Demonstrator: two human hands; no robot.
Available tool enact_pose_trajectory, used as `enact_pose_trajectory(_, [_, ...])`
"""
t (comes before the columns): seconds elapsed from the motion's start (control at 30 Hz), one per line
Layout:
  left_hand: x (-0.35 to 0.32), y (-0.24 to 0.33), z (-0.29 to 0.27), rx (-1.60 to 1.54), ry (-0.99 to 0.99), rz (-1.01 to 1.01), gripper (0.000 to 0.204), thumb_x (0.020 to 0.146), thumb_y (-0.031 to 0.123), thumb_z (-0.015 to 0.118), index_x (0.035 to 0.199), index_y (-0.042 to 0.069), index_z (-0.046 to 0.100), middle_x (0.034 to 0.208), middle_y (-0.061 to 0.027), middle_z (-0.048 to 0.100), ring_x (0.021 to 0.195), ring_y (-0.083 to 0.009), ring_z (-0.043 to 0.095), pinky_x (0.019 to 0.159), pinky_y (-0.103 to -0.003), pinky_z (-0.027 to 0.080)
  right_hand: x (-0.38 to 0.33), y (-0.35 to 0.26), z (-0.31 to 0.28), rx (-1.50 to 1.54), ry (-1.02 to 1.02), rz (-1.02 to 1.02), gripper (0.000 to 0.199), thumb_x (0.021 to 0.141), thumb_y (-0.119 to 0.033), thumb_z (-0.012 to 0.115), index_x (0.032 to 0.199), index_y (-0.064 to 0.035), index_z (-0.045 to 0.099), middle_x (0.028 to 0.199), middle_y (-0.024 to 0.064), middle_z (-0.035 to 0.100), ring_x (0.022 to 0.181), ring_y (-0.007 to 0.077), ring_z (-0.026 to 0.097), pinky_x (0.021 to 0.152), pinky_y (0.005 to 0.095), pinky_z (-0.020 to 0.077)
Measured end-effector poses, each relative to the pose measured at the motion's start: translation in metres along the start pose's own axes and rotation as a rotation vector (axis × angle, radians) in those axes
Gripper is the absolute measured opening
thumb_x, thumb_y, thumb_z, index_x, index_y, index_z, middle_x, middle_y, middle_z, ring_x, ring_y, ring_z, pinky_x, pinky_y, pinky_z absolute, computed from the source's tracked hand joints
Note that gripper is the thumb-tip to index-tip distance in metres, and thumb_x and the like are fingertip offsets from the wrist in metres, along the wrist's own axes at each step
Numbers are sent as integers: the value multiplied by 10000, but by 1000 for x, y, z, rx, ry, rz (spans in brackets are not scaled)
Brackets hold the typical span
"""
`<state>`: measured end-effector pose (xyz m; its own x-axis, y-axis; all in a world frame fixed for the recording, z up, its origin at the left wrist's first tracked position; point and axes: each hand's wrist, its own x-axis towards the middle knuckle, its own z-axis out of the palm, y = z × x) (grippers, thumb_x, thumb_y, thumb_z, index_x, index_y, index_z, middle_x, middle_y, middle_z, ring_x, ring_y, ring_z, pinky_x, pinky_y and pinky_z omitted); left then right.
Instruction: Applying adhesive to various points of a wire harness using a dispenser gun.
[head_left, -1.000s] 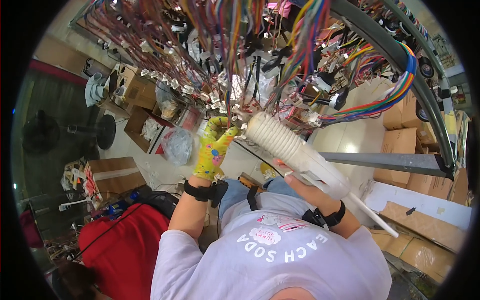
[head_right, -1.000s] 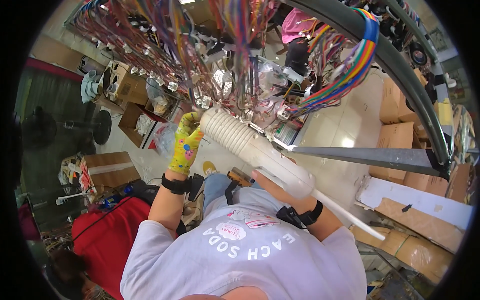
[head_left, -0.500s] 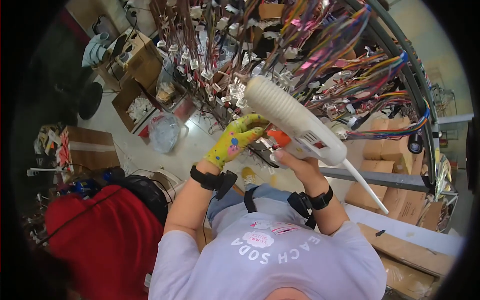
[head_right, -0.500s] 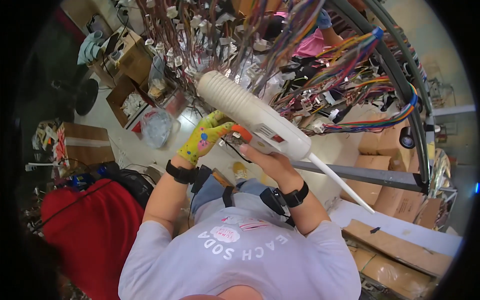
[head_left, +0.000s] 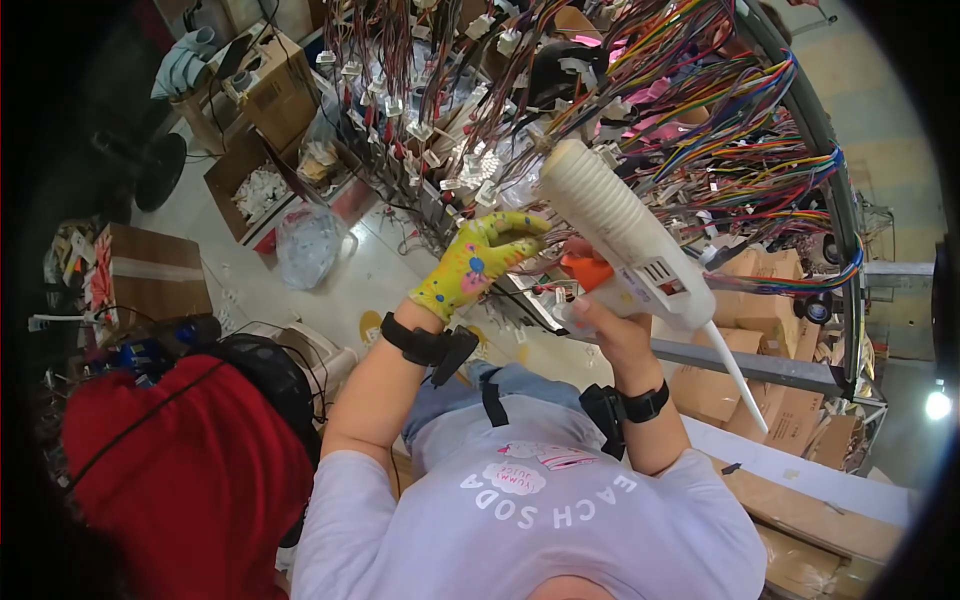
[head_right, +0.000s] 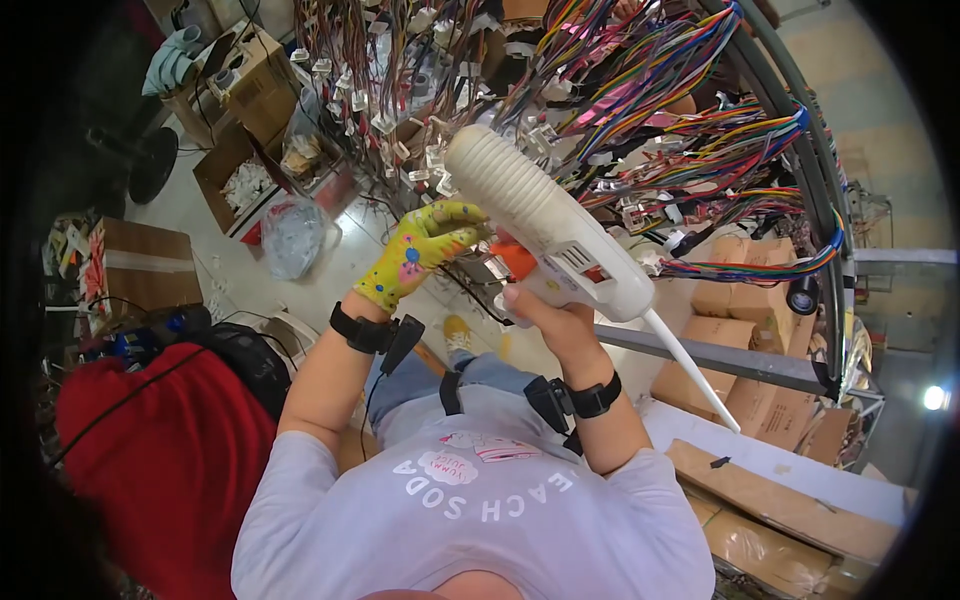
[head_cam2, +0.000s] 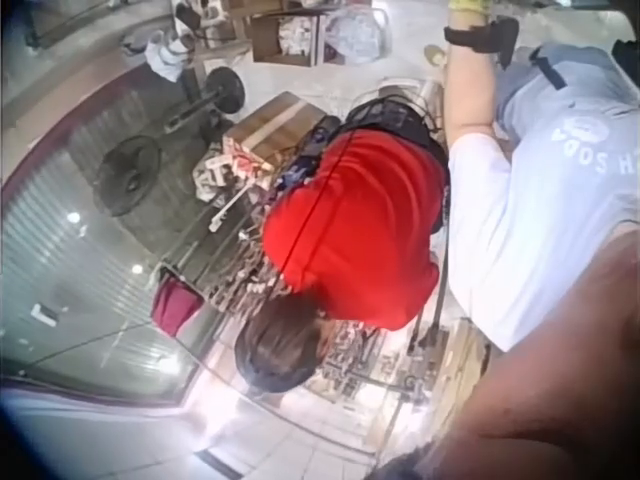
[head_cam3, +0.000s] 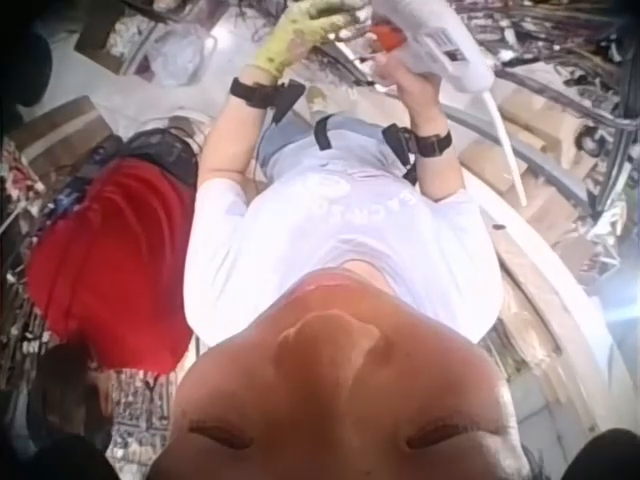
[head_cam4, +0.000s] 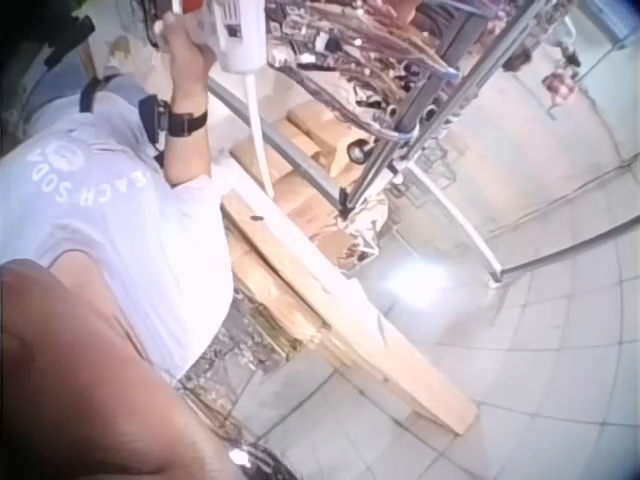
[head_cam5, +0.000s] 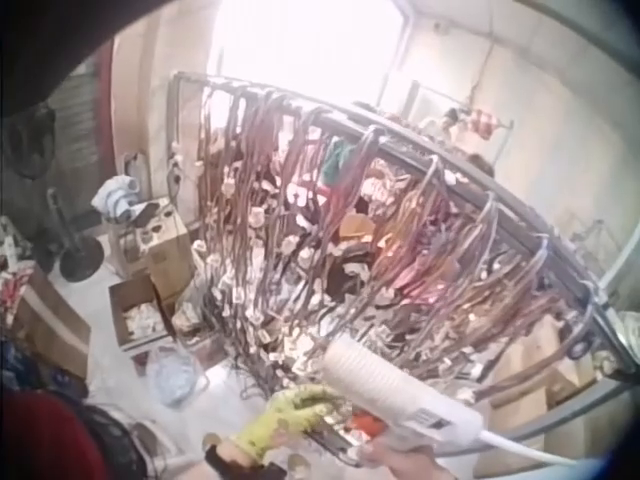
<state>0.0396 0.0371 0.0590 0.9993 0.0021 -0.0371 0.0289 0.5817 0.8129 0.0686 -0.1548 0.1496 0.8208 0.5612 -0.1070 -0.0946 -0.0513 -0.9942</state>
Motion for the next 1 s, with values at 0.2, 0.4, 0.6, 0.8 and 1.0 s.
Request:
enact_pose_trajectory(0.2, [7, -12, -8, 856, 353, 588, 228, 820, 15, 637, 1047, 28, 618, 990, -70, 647, 897, -148, 607, 808, -282, 489, 3, -3, 4, 58, -3, -52, 657, 696, -64, 720, 1296, -13, 457, 1264, 200, 539, 1233, 335, 488, 1061, 453, 365])
enact_pose_trajectory(0.4, [-12, -31, 3, 627, 227, 487, 167, 817, -58, 559, 938, 14, 649, 992, -67, 632, 887, -143, 600, 786, -264, 482, 7, 0, -5, 30, -26, -66, 636, 707, -67, 700, 1293, 1, 460, 1251, 204, 545, 1233, 340, 488, 1069, 460, 363])
enact_pose_trajectory(0.6, [-15, -41, 5, 393, 163, 123, 211, 866, -5, 600, 1072, 6, 646, 1051, -54, 633, 946, -124, 596, 823, -270, 489, 8, 1, -6, 34, -10, -47, 632, 708, -90, 697, 1286, 17, 464, 1228, 200, 557, 1222, 332, 501, 1065, 457, 383])
enact_pose_trajectory(0.8, [-9, -11, 17, 123, -117, -8, 338, 887, 41, 616, 1216, -21, 571, 1070, -39, 635, 951, -102, 586, 841, -259, 484, 8, 6, -12, 14, -33, -111, 597, 704, -124, 707, 1242, 27, 498, 1191, 173, 578, 1196, 319, 520, 1067, 455, 371])
enact_pose_trajectory(1.0, [8, -33, -5, 1066, 46, 569, 285, 815, 117, 661, 1093, 54, 655, 992, -78, 682, 855, -262, 627, 754, -377, 483, 5, 2, -10, -16, -46, -133, 583, 703, -134, 715, 1226, 27, 513, 1178, 160, 587, 1165, 302, 531, 1063, 437, 351])
